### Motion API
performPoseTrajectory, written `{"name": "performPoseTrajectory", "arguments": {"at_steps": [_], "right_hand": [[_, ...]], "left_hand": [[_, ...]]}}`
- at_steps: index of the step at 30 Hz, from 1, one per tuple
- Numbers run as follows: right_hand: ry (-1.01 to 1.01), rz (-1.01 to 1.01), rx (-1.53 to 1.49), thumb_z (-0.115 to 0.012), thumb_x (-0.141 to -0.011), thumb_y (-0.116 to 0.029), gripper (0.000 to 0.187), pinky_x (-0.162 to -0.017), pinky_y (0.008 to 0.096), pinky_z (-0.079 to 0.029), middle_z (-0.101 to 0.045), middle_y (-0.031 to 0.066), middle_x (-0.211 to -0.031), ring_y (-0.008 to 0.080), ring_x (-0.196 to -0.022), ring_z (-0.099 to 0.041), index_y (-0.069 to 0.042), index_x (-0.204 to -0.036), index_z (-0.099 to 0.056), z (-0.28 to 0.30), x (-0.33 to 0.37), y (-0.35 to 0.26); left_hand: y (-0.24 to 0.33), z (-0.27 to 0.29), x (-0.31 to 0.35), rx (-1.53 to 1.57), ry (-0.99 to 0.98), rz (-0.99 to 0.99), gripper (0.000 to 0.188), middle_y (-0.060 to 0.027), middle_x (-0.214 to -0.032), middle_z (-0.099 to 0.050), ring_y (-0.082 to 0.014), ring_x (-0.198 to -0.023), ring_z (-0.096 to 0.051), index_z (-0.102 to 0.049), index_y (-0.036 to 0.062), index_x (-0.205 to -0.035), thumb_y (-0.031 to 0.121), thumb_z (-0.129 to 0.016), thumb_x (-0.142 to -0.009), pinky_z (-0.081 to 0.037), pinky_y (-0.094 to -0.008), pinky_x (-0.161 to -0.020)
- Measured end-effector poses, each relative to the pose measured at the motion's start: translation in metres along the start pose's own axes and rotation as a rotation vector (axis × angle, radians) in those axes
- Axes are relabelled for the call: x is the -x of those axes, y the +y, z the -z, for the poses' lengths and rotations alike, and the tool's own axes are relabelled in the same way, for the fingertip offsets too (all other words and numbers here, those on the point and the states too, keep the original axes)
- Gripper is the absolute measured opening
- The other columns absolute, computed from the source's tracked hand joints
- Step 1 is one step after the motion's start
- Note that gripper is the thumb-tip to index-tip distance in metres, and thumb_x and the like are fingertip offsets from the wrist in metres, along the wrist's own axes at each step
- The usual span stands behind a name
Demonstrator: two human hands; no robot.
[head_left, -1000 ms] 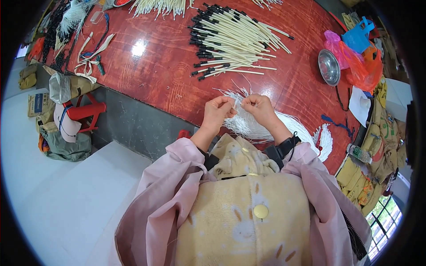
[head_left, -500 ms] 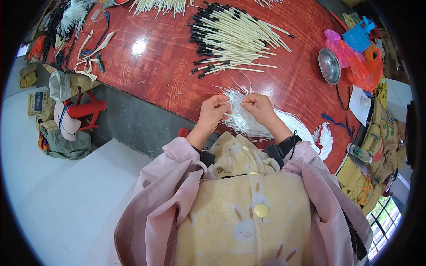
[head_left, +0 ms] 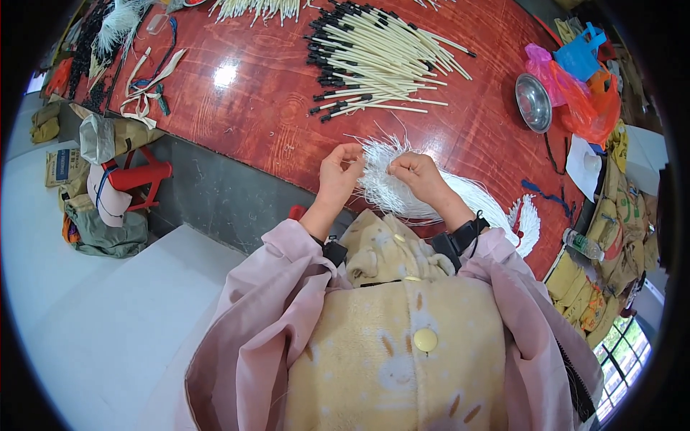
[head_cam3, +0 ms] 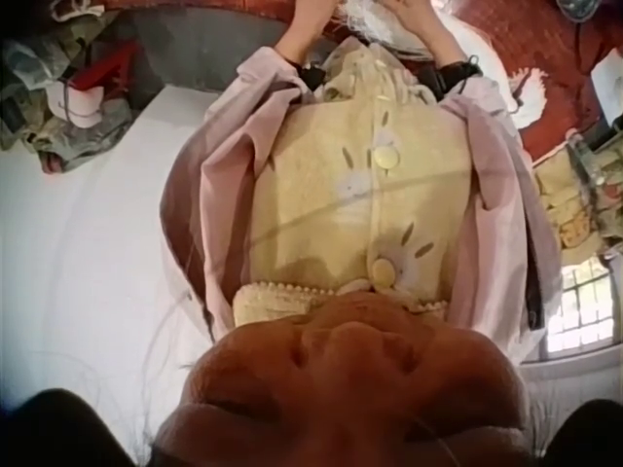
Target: The person ties bundles of white fibers by hand, then picks up a large bunch and separates them into smaller strands before holding the bundle up.
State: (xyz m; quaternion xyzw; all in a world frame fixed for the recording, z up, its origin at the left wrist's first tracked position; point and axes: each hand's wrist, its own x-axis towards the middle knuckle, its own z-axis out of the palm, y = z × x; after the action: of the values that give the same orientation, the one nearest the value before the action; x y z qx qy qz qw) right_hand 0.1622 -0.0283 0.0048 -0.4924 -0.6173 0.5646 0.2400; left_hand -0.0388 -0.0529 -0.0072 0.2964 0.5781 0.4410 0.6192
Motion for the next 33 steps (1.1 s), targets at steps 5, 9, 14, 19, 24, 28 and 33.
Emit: {"name": "performPoseTrajectory", "arguments": {"at_steps": [5, 9, 14, 19, 24, 28, 33], "right_hand": [[-0.07, -0.045, 0.014, -0.063, -0.086, -0.01, 0.013, -0.072, 0.0276, -0.048, -0.066, 0.008, -0.081, 0.0149, -0.078, -0.062, 0.001, -0.087, -0.068, 0.002, 0.001, -0.002], [-0.03, -0.009, 0.021, -0.063, -0.084, -0.012, 0.015, -0.063, 0.0293, -0.045, -0.064, 0.0088, -0.074, 0.0141, -0.069, -0.058, 0.003, -0.085, -0.067, 0.0, 0.004, 0.0], [-0.032, -0.018, 0.09, -0.064, -0.084, -0.011, 0.012, -0.063, 0.0295, -0.045, -0.062, 0.0088, -0.074, 0.0152, -0.068, -0.058, 0.001, -0.085, -0.067, -0.002, 0.008, 0.002], [-0.047, -0.007, 0.144, -0.067, -0.082, -0.012, 0.011, -0.063, 0.0286, -0.044, -0.061, 0.0074, -0.075, 0.0144, -0.067, -0.056, -0.001, -0.083, -0.066, -0.001, 0.01, 0.002], [-0.095, -0.025, 0.242, -0.069, -0.081, -0.014, 0.014, -0.063, 0.0303, -0.044, -0.061, 0.0082, -0.075, 0.017, -0.066, -0.055, -0.001, -0.081, -0.065, 0.007, 0.017, 0.005], [-0.07, 0.167, 0.298, -0.068, -0.082, -0.015, 0.014, -0.069, 0.0332, -0.044, -0.063, 0.0092, -0.078, 0.021, -0.071, -0.055, -0.001, -0.083, -0.066, 0.008, 0.018, 0.005], [0.099, 0.176, 0.309, -0.068, -0.082, -0.021, 0.019, -0.073, 0.0388, -0.044, -0.064, 0.0124, -0.076, 0.029, -0.077, -0.057, -0.002, -0.081, -0.067, 0.002, 0.014, -0.014]], "left_hand": [[-0.008, 0.006, -0.006, -0.098, 0.033, -0.129, 0.02, -0.0045, -0.086, -0.065, -0.0138, -0.071, -0.062, -0.064, 0.0014, -0.101, 0.006, -0.066, -0.082, -0.05, -0.0266, -0.063], [-0.023, 0.016, -0.011, -0.394, 0.149, -0.235, 0.02, -0.0071, -0.091, -0.064, -0.0176, -0.075, -0.062, -0.065, 0.0016, -0.098, 0.007, -0.068, -0.079, -0.05, -0.0299, -0.071], [0.011, -0.013, 0.012, -0.578, 0.035, -0.411, 0.016, -0.009, -0.091, -0.063, -0.0218, -0.08, -0.061, -0.067, 0.0028, -0.088, 0.01, -0.071, -0.075, -0.049, -0.0323, -0.073], [0.004, -0.008, 0.01, -0.791, -0.023, -0.648, 0.013, -0.0091, -0.091, -0.062, -0.0238, -0.085, -0.059, -0.067, 0.0038, -0.082, 0.013, -0.072, -0.074, -0.048, -0.0339, -0.075], [-0.015, 0.014, 0.006, -0.437, -0.036, -0.415, 0.01, -0.0089, -0.083, -0.064, -0.0257, -0.079, -0.06, -0.067, 0.0033, -0.079, 0.012, -0.07, -0.076, -0.048, -0.0343, -0.072], [-0.021, 0.039, -0.001, -0.247, 0.157, -0.054, 0.012, -0.0038, -0.078, -0.063, -0.0114, -0.073, -0.059, -0.067, 0.0001, -0.086, 0.011, -0.07, -0.081, -0.046, -0.0252, -0.068], [-0.028, 0.018, -0.018, -0.512, 0.197, -0.178, 0.015, -0.0047, -0.07, -0.062, -0.0133, -0.068, -0.061, -0.067, -0.0001, -0.088, 0.01, -0.07, -0.079, -0.048, -0.0269, -0.064]]}}
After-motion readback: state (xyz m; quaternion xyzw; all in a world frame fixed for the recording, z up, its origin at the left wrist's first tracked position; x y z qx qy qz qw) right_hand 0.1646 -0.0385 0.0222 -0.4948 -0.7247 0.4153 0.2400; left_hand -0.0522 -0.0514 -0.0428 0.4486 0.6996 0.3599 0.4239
